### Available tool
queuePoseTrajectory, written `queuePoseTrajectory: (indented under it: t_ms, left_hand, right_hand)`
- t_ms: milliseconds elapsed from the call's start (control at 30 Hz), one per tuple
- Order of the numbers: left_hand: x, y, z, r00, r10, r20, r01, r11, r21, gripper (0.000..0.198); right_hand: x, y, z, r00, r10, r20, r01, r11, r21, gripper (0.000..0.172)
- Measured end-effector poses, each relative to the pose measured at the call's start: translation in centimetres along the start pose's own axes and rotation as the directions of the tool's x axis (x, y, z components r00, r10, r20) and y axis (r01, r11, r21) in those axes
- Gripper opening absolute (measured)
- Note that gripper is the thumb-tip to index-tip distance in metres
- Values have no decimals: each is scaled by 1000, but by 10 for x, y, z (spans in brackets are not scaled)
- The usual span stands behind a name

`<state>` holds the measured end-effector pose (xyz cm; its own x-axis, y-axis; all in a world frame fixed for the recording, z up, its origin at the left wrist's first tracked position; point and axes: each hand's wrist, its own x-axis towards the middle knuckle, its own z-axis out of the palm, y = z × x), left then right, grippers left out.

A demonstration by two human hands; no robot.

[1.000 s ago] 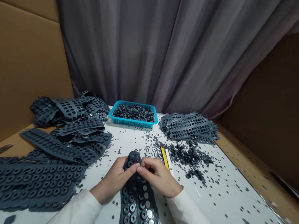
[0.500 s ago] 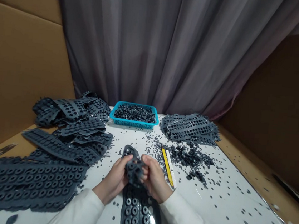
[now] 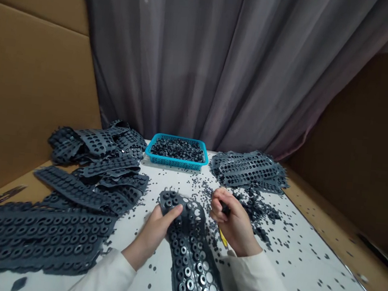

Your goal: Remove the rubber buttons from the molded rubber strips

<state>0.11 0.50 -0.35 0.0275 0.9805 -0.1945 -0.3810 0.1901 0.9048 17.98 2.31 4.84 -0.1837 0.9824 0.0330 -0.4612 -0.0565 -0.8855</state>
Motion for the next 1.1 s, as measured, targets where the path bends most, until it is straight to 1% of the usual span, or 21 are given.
queuePoseTrajectory:
  t_ms: [67,100,133,167,233,267,300,333,367,400,433,467,533,633,667,733,767,833,900,1000,1100]
  left_hand:
    - [-1,2,2,999,13,53,-16,999,48,41]
    - [-2,4,3,998,19,65,-23,997,68,41]
    - [-2,6,4,997,28,73,-34,996,84,41]
    - [-3,8,5,995,40,90,-49,994,96,42]
    - [-5,11,6,988,62,141,-79,989,121,41]
    - [-6,12,7,985,67,160,-90,986,137,38]
    - [-7,13,7,983,73,170,-99,983,154,35]
    - [-8,13,8,982,77,170,-107,978,177,32]
    - [-9,14,8,983,83,165,-117,971,210,30]
    - [-10,14,8,984,96,149,-131,959,249,27]
    - [-11,15,7,984,114,135,-149,944,293,24]
    - [-12,15,7,982,130,134,-168,927,335,23]
    - [-15,17,5,975,139,174,-199,898,393,25]
    - [-15,18,2,956,101,275,-205,903,378,26]
    - [-13,17,2,954,87,287,-192,914,359,28]
    - [-10,14,3,961,69,267,-149,945,291,33]
    - [-8,12,5,968,62,244,-121,964,235,35]
    - [-6,9,11,985,40,169,-55,995,86,37]
    - [-6,6,18,998,1,57,3,997,-71,37]
    - [-8,5,26,996,-56,-63,42,977,-210,35]
    - [-9,5,27,990,-72,-121,39,966,-255,30]
  right_hand:
    - [-3,1,3,1000,17,4,-16,979,-203,16]
    - [-4,2,5,1000,-11,13,14,941,-339,18]
    - [-6,4,8,998,-60,36,70,871,-487,19]
    - [-8,5,9,991,-113,76,136,762,-633,20]
    - [-11,7,12,969,-174,177,240,473,-848,20]
    - [-12,7,12,959,-171,225,271,334,-903,20]
    - [-13,7,12,953,-152,264,293,220,-930,20]
    - [-14,7,12,947,-125,295,311,138,-940,21]
    - [-14,6,12,942,-98,321,330,90,-940,22]
    - [-14,6,11,936,-74,344,349,75,-934,23]
    - [-13,6,10,931,-46,362,365,89,-927,24]
    - [-13,6,10,927,-11,374,372,133,-919,26]
    - [-12,8,9,918,84,388,347,308,-886,32]
    - [-10,16,9,884,206,420,214,620,-755,42]
    - [-10,20,9,881,213,423,166,698,-697,44]
    - [-9,28,12,903,178,391,96,804,-587,45]
    - [-8,33,14,925,144,352,72,843,-534,45]
    - [-6,42,18,973,57,223,47,900,-433,43]
    - [-3,51,24,997,-40,71,62,935,-350,41]
    - [1,61,32,986,-134,-103,103,958,-269,38]
    - [3,68,40,971,-139,-196,103,978,-184,35]
